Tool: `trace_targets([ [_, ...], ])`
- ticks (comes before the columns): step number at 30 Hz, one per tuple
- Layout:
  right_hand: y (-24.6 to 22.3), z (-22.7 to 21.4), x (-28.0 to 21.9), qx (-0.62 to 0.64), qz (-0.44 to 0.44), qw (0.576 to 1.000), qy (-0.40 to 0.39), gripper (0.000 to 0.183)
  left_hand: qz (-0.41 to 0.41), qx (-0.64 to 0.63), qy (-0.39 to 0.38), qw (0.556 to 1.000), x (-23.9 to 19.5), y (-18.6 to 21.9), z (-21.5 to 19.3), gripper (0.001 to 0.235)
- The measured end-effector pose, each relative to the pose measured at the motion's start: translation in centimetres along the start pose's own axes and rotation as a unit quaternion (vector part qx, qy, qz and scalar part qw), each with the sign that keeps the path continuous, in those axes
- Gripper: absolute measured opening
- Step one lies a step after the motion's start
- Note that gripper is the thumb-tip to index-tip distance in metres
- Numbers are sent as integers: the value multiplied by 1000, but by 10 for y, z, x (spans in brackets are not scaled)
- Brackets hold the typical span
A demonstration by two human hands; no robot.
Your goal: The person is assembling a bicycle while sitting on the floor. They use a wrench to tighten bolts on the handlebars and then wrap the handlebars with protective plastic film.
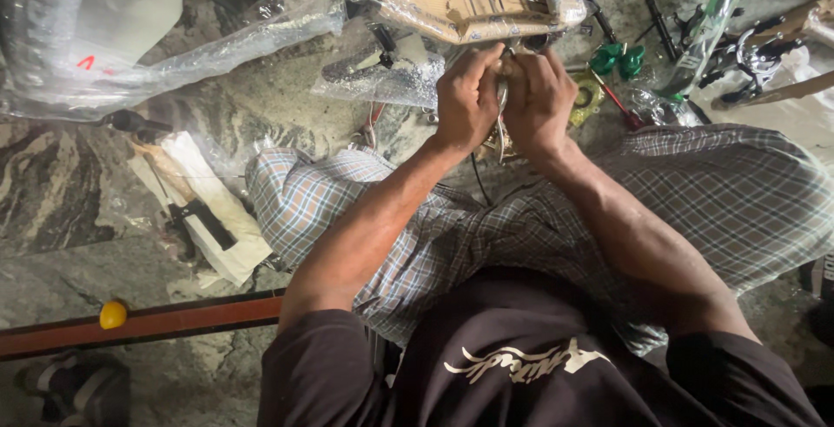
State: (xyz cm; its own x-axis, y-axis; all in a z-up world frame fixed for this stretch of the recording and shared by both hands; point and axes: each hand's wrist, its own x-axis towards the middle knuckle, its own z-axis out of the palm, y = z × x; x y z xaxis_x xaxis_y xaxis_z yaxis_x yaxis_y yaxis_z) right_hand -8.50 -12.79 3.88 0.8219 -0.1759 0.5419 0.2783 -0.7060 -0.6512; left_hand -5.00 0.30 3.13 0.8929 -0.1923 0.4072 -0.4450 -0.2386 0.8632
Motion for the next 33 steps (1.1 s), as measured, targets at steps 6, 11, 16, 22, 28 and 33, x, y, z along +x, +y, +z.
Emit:
trace_targets([
  [6, 3, 6, -7, 71, 27, 997, 10, 5, -5, -50, 6, 999, -3, -5, 2, 21],
  [11, 35, -5, 16, 117, -46, 988, -85, 15, 27, -52, -75, 996, 15, -12, -9, 20],
  [16, 48, -42, 29, -14, -146, 953, -264, 13, -74, -6, -210, 975, 15, -20, -25, 16],
  [22, 23, -83, 57, -230, -436, 813, -309, 29, -65, 16, -364, 929, 15, -16, -37, 13],
  [28, 13, -81, 99, -248, -451, 761, -395, 8, 10, -49, -553, 832, -20, 45, 10, 16],
  [33, 23, -50, 123, -155, -197, 930, -270, 12, -77, -78, -391, 914, 5, 32, -16, 17],
])
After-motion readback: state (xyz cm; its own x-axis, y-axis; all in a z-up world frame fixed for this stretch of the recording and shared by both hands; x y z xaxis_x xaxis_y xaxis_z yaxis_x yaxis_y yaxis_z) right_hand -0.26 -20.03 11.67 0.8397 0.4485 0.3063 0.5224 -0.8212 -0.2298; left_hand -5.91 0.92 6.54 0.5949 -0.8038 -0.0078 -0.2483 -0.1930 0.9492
